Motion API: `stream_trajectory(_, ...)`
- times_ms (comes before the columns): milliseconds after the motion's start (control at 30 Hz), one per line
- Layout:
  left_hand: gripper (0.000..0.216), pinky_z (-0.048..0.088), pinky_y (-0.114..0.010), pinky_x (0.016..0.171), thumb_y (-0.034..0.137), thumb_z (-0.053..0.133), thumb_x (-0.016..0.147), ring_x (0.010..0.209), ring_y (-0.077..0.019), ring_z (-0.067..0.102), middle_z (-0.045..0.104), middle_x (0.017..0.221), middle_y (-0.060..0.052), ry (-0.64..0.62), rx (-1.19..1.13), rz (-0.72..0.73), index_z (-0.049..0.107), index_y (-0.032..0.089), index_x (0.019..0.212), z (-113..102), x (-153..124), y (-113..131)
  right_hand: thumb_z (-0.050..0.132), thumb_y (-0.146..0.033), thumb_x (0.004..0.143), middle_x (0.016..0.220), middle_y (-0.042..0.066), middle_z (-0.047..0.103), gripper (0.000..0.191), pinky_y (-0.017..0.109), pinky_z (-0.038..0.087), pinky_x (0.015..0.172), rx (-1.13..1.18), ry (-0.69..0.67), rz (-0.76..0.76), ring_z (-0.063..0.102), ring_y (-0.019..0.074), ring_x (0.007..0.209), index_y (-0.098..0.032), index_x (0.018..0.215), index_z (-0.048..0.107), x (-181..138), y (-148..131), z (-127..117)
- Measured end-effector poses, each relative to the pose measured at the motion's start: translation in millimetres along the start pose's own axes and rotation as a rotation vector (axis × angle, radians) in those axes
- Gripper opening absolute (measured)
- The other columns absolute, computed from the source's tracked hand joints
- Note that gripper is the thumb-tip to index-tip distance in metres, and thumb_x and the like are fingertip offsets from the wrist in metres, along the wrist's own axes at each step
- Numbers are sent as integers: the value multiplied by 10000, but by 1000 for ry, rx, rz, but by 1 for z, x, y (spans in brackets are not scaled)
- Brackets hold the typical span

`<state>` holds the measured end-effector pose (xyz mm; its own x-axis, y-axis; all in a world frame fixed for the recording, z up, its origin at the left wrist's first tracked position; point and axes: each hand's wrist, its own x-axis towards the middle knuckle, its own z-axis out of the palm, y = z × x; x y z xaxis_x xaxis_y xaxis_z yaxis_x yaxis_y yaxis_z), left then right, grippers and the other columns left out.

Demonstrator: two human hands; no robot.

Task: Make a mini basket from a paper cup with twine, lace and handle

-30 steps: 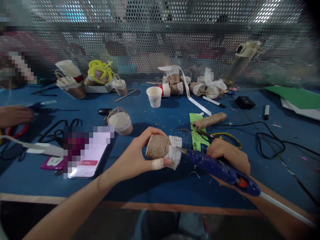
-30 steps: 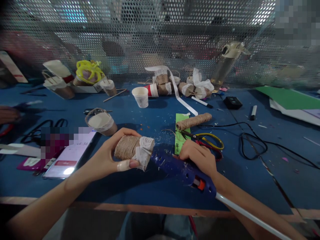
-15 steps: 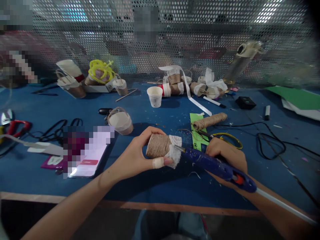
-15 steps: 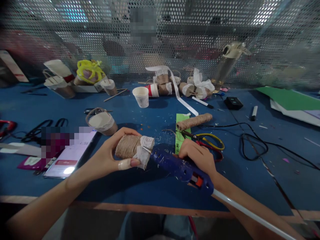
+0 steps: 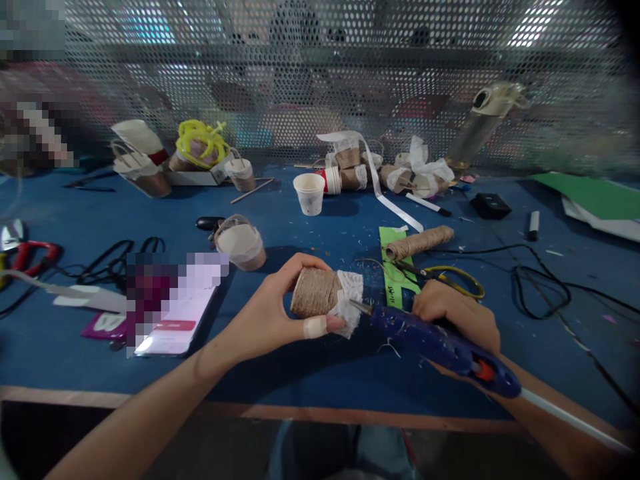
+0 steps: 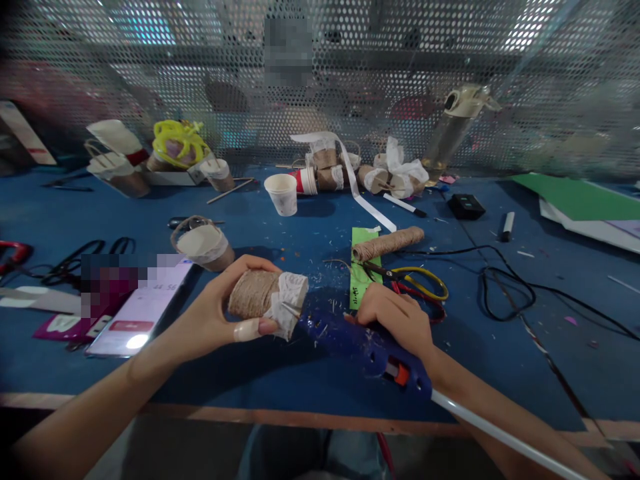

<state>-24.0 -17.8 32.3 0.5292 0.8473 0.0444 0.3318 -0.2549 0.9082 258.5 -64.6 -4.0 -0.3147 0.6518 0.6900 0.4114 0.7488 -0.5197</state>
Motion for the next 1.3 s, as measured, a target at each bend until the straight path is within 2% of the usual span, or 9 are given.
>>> stream_trajectory(133, 511, 492, -303, 772, 434, 833, 745, 903, -201, 627, 636, 1055, -27, 7, 16, -8, 539, 240, 1115, 0, 0, 0, 657, -103, 854, 712, 1, 556, 197, 295, 459, 585, -20, -7, 53, 575, 155, 622, -227, 784, 520, 0, 1, 1)
stream_trajectory(233, 524, 489, -302, 778, 433, 842, 736, 898, -198, 625, 636, 1046, -21, -6, 14, 0, 538, 242, 1118, 0, 0, -1, 639, -57, 848, 720, 3, 559, 213, 290, 458, 586, -3, -1, 26, 574, 152, 630, -223, 799, 516, 1, 0, 1)
stream_trajectory(333, 527, 487, -302, 788, 422, 845, 736, 910, -197, 623, 630, 1072, -26, -2, 16, -3, 536, 238, 1121, 0, -1, -1, 640, -123, 879, 720, 9, 567, 164, 295, 470, 585, 2, -20, -30, 588, 160, 630, -224, 819, 525, 1, 0, 1)
stream_trajectory(433, 508, 485, -298, 789, 423, 835, 750, 912, -192, 621, 629, 1073, -22, 14, -2, -7, 540, 244, 1123, 1, -1, -1, 661, -181, 887, 709, 6, 555, 176, 293, 463, 576, -11, -28, 14, 578, 158, 620, -226, 793, 518, 2, -1, 2)
stream_trajectory(800, 502, 514, -306, 778, 378, 840, 736, 916, -211, 640, 645, 1066, -34, 10, -10, -16, 548, 242, 1121, -2, 0, -2, 725, -137, 825, 699, 5, 559, 226, 306, 466, 571, 0, 14, 32, 576, 170, 606, -231, 780, 524, 3, 0, 1)
stream_trajectory(900, 513, 514, -298, 769, 374, 847, 724, 911, -210, 640, 646, 1064, -33, 9, -24, -16, 551, 239, 1122, -2, 0, -2, 692, -159, 852, 683, 4, 574, 183, 307, 467, 566, -8, 34, -5, 582, 171, 592, -233, 779, 541, 2, 0, 1)
stream_trajectory(1000, 521, 506, -286, 769, 379, 850, 725, 904, -200, 637, 643, 1050, -23, 28, -29, -12, 550, 242, 1127, -2, 0, -2, 651, -168, 883, 681, 1, 572, 174, 300, 467, 567, -17, -5, -9, 585, 163, 589, -234, 777, 531, 1, 0, 1)
stream_trajectory(1133, 506, 501, -277, 778, 364, 851, 727, 902, -191, 635, 642, 1051, -14, 31, -24, -3, 554, 241, 1118, -3, 0, -2, 672, -181, 881, 695, 3, 557, 192, 299, 454, 570, -1, -5, 39, 574, 161, 614, -228, 778, 517, 3, -2, 2)
stream_trajectory(1300, 520, 508, -286, 772, 343, 853, 717, 907, -204, 640, 644, 1057, -26, 16, -22, -8, 551, 235, 1125, -3, 0, -3, 671, -177, 886, 709, 4, 565, 171, 302, 470, 585, 14, -7, 11, 572, 158, 631, -226, 805, 528, 2, -1, 1)
